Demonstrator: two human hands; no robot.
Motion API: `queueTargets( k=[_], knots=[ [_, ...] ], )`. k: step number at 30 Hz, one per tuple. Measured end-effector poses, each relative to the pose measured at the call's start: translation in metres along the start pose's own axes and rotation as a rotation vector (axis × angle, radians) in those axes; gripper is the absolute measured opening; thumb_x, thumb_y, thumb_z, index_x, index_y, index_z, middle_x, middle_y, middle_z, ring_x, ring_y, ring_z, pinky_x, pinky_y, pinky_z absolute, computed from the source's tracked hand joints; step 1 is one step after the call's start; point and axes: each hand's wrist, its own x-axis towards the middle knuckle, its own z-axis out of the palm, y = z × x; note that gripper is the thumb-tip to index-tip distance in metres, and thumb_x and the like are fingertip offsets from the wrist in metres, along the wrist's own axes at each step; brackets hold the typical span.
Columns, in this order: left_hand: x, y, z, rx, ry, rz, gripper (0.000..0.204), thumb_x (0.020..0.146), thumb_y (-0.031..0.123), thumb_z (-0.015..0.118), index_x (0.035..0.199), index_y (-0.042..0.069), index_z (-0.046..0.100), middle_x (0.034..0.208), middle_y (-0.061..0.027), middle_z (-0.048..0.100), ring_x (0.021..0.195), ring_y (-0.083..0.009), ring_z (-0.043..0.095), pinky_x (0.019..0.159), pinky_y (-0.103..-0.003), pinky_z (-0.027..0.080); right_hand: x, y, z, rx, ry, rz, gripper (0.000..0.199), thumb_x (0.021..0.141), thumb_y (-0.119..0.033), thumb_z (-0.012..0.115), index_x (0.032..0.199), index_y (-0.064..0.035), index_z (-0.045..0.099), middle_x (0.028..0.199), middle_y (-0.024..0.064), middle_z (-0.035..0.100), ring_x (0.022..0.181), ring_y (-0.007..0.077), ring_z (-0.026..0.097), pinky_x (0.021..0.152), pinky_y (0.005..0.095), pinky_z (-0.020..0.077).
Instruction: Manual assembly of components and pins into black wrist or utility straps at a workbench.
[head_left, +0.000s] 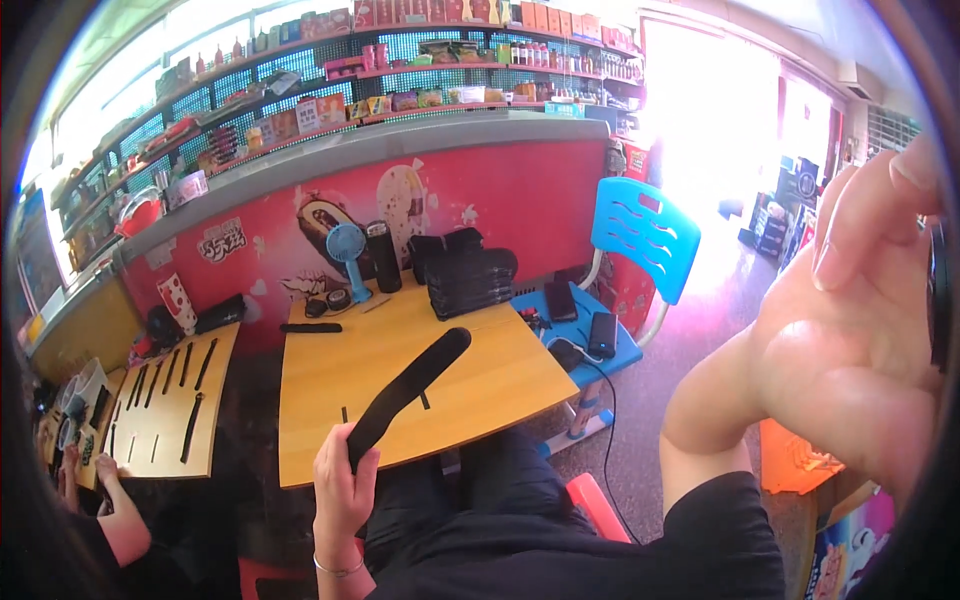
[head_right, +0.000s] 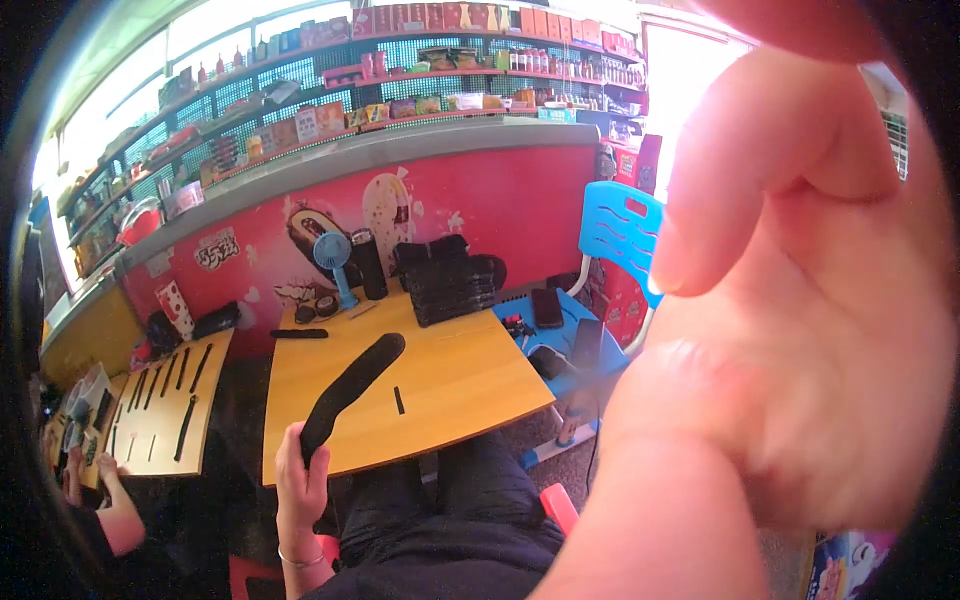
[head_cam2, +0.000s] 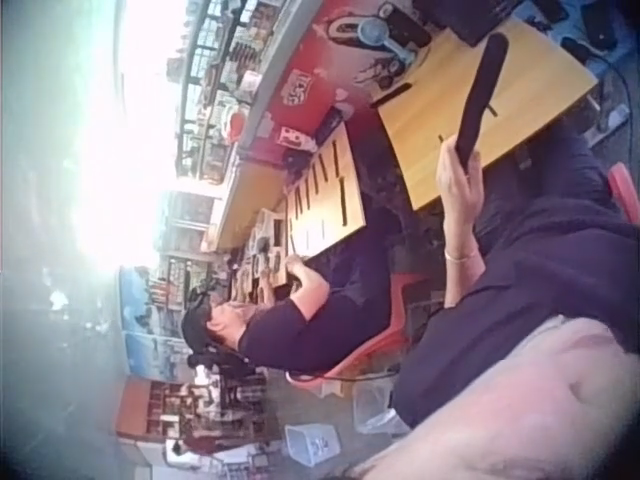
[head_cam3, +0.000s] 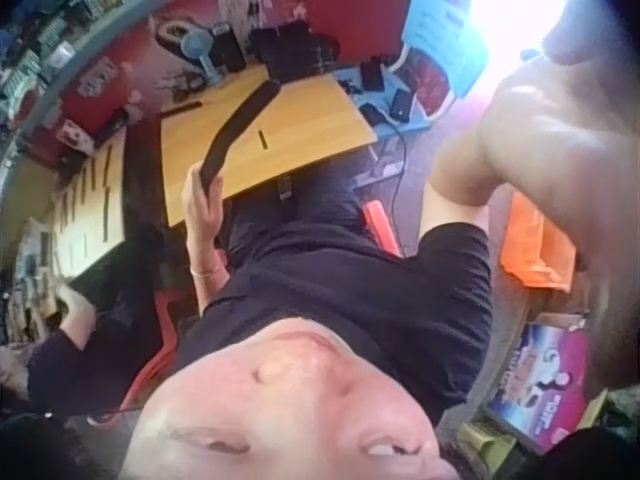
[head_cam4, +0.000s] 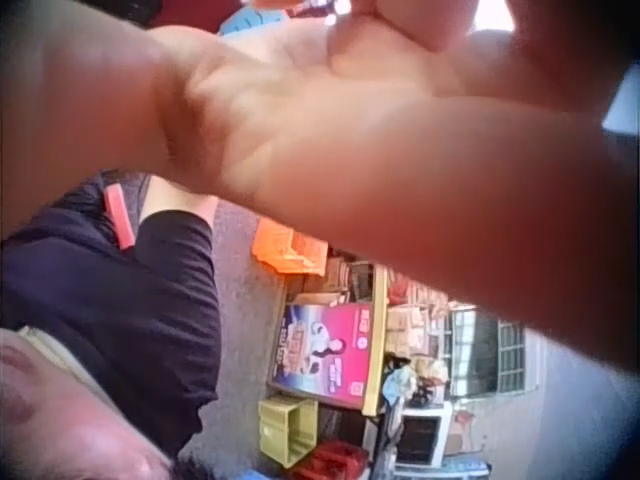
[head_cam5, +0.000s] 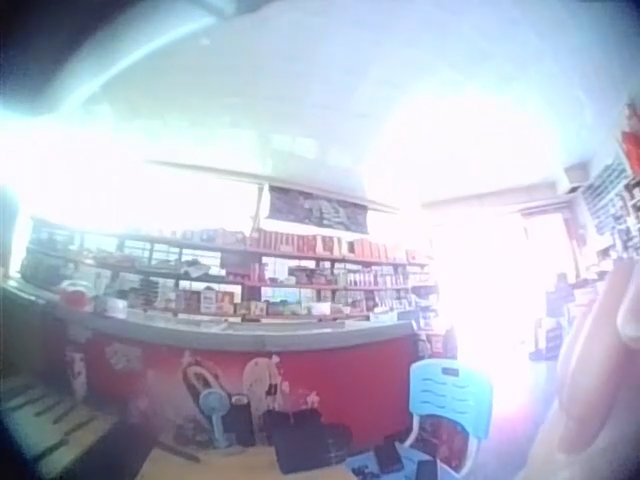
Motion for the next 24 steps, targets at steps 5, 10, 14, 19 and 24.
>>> queueTargets(
  k=[5, 10, 14, 19, 24],
  knots=[
    [0.001, -0.005, 0.002, -0.318, -0.074, -0.118, 0.02, 0.091, 0.016, 0.053, 0.101, -0.001, 0.05, 0.079, -0.0127, 0.055, 0.07, -0.0269, 0.054, 0.064, -0.037, 0.043, -0.004, 0.001, -0.006, 0.112, -0.14, 0.128, 0.063, 0.078, -0.032, 0.066, 0.131, -0.0073, 0.043, 0.084, 0.0087, 0.06, 0.049, 0.0077, 0.044, 0.044, 0.0206, 0.0351],
    [0.001, -0.017, 0.023, -1.483, -0.167, -0.261, 0.028, 0.093, 0.031, 0.048, 0.103, 0.004, 0.051, 0.075, -0.0068, 0.052, 0.066, -0.0215, 0.05, 0.064, -0.034, 0.042, -0.032, -0.021, 0.029, 0.256, -0.284, 0.245, 0.058, 0.077, -0.023, 0.07, 0.129, -0.0091, 0.048, 0.085, 0.007, 0.061, 0.049, 0.0074, 0.044, 0.044, 0.0209, 0.0364],
    [-0.008, -0.014, 0.035, -1.836, -0.145, -0.39, 0.034, 0.093, 0.036, 0.048, 0.108, 0.006, 0.051, 0.084, -0.0078, 0.052, 0.074, -0.0219, 0.052, 0.068, -0.033, 0.043, -0.038, -0.038, 0.083, 0.351, -0.405, 0.326, 0.055, 0.077, -0.016, 0.072, 0.128, -0.0105, 0.051, 0.085, 0.0056, 0.061, 0.049, 0.0072, 0.045, 0.045, 0.0211, 0.0375],
    [-0.011, -0.01, 0.036, -1.657, -0.076, -0.47, 0.035, 0.094, 0.031, 0.049, 0.113, 0.002, 0.049, 0.096, -0.0089, 0.054, 0.092, -0.0241, 0.055, 0.078, -0.037, 0.048, -0.13, -0.029, 0.138, 0.533, -0.692, 0.705, 0.049, 0.081, -0.011, 0.067, 0.126, -0.0031, 0.05, 0.104, 0.0065, 0.056, 0.071, 0.0092, 0.056, 0.056, 0.0218, 0.0442],
    [-0.004, -0.013, 0.048, -1.328, -0.278, -0.434, 0.027, 0.095, 0.012, 0.049, 0.117, -0.003, 0.048, 0.106, -0.0106, 0.057, 0.094, -0.0169, 0.059, 0.082, -0.031, 0.048, -0.172, -0.031, 0.144, 0.469, -0.589, 0.748, 0.05, 0.081, -0.013, 0.068, 0.127, -0.0051, 0.05, 0.116, 0.0104, 0.054, 0.078, 0.0126, 0.056, 0.064, 0.025, 0.0476]
  ],
)
